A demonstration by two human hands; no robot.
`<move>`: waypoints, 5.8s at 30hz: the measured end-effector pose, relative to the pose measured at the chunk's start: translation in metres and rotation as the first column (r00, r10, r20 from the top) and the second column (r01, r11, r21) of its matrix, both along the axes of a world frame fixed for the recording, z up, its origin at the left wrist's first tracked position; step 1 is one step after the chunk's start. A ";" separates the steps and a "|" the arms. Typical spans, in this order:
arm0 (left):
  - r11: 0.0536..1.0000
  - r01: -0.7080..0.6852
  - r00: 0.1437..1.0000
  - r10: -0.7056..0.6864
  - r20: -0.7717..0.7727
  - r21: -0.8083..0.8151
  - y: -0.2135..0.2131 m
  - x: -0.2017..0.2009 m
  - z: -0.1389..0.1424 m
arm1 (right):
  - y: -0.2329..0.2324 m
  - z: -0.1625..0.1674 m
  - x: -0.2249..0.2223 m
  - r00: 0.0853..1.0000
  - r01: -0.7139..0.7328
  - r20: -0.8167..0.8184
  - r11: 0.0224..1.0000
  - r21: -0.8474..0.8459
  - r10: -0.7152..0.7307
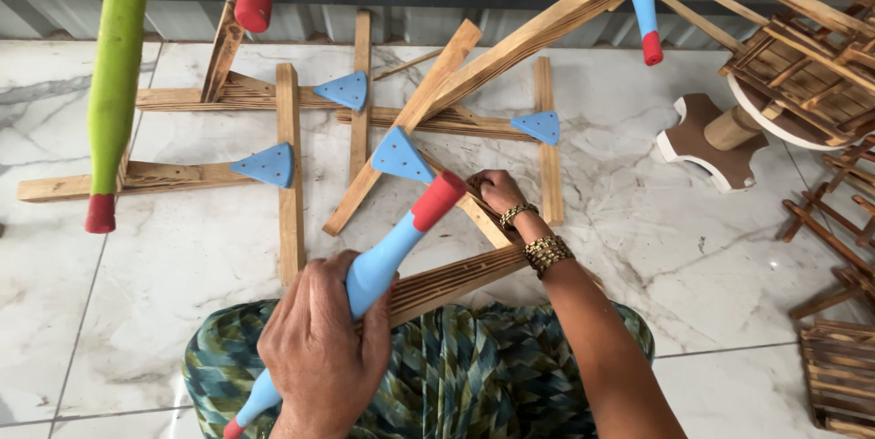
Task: The person sits on the floor and assembles wooden furniture frames, fitting blue-painted tapered spindles and wooden bars into the frame joints and pressing them together. They also rub a small brown abrasive pad by hand along the wood surfaces of the frame pieces.
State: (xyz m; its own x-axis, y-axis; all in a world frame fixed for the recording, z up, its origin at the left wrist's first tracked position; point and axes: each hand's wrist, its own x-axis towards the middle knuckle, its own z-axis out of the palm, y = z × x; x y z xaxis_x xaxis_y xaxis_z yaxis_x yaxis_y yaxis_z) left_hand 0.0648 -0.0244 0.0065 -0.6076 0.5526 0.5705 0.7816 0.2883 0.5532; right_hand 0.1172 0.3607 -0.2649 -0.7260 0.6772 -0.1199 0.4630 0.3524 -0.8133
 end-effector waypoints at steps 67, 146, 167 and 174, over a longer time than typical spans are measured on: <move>0.593 0.140 -0.445 -0.678 0.585 0.793 0.063 -0.070 -0.108 | -0.187 0.219 -0.012 0.798 0.321 -0.593 0.756 0.570 0.108; 0.359 -0.141 -0.604 -0.769 0.207 0.923 0.099 -0.049 -0.095 | -0.111 0.275 -0.029 0.945 0.039 -0.173 0.430 0.902 0.278; 0.608 0.272 -0.332 -0.668 0.666 0.746 0.084 -0.069 -0.093 | -0.113 0.260 -0.035 0.709 0.408 -0.702 0.769 0.493 0.074; 0.741 0.551 0.261 -0.591 0.763 0.384 0.089 -0.070 -0.066 | -0.145 0.141 0.014 0.731 0.516 -0.679 0.706 0.486 -0.067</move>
State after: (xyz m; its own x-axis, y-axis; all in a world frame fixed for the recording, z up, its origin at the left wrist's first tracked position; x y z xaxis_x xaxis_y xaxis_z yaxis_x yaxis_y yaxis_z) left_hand -0.0054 0.0645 -0.0600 -0.3064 0.9509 0.0447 -0.0751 -0.0710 0.9946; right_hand 0.1309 0.2153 -0.1234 -0.2350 0.6110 0.7559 0.1571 0.7914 -0.5908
